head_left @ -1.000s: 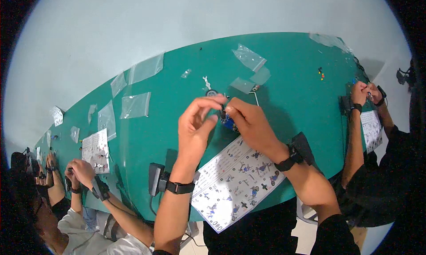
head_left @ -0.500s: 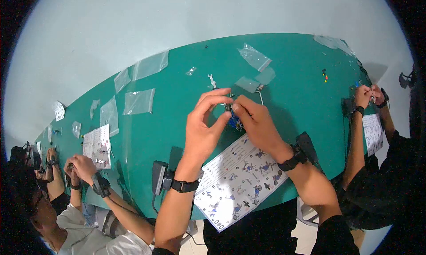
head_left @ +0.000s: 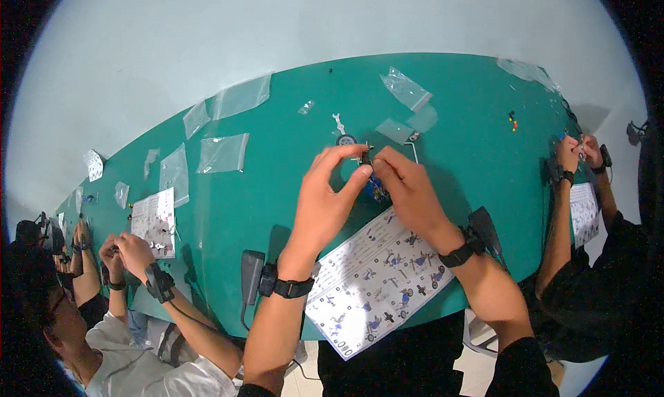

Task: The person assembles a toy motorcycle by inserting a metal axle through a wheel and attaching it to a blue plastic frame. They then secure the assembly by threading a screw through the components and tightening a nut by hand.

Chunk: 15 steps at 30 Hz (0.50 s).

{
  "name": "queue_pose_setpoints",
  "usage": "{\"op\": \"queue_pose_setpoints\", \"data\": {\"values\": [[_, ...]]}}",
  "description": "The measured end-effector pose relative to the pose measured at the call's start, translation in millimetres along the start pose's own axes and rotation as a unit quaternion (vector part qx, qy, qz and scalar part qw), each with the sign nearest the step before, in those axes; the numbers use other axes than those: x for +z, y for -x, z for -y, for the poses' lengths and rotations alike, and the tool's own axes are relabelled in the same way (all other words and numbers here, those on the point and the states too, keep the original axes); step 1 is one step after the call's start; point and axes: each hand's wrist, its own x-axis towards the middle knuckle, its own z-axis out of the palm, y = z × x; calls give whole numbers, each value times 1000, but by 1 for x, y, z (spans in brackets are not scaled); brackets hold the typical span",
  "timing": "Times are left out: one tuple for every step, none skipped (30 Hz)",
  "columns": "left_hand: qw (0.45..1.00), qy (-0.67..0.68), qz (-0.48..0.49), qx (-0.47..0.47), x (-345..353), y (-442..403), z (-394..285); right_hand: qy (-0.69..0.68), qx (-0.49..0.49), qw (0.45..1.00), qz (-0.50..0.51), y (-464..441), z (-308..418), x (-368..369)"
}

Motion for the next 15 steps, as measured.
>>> {"op": "queue_pose_setpoints", "data": {"values": [[999, -15, 8, -48, -1, 0, -1, 7, -7, 1000, -5, 0, 2, 0], [995, -29, 16, -96, -2, 1, -2, 13, -15, 1000, -10, 0, 3, 0], [996, -30, 17, -76, -3, 1, -3, 13, -16, 1000, -7, -1, 3, 0], [998, -30, 19, -57, -4, 1, -4, 14, -16, 1000, -4, -1, 2, -1], [999, -28, 22, -38, -3, 1, -4, 16, -15, 1000, -3, -1, 2, -3], [999, -31, 33, 2, -5, 1, -2, 18, -17, 1000, -1, -1, 1, -4], [998, -34, 43, 40, -8, -1, 1, 18, -18, 1000, 3, -2, 0, -3], [995, -37, 54, 75, -9, 0, 4, 17, -17, 1000, 7, -1, -1, -1], [996, -28, 49, 76, -8, 1, 5, 11, -29, 1000, -2, 1, -2, 1], [996, -20, 43, 79, -6, -1, 6, 6, -43, 999, -12, -1, -2, 2], [996, -11, 39, 81, -4, -1, 7, 1, -55, 998, -22, -1, -3, 3], [997, -52, 28, 54, -3, 0, 1, 7, -46, 999, -27, 1, -3, 3], [999, -45, 18, 21, -1, -1, 4, 14, -40, 999, -32, -1, -3, 2], [999, -38, 7, -13, 0, 0, 9, 20, -34, 999, -36, -2, -2, 1], [998, -32, -4, -46, 1, 1, 12, 22, -26, 999, -35, -1, -2, 0]]}}
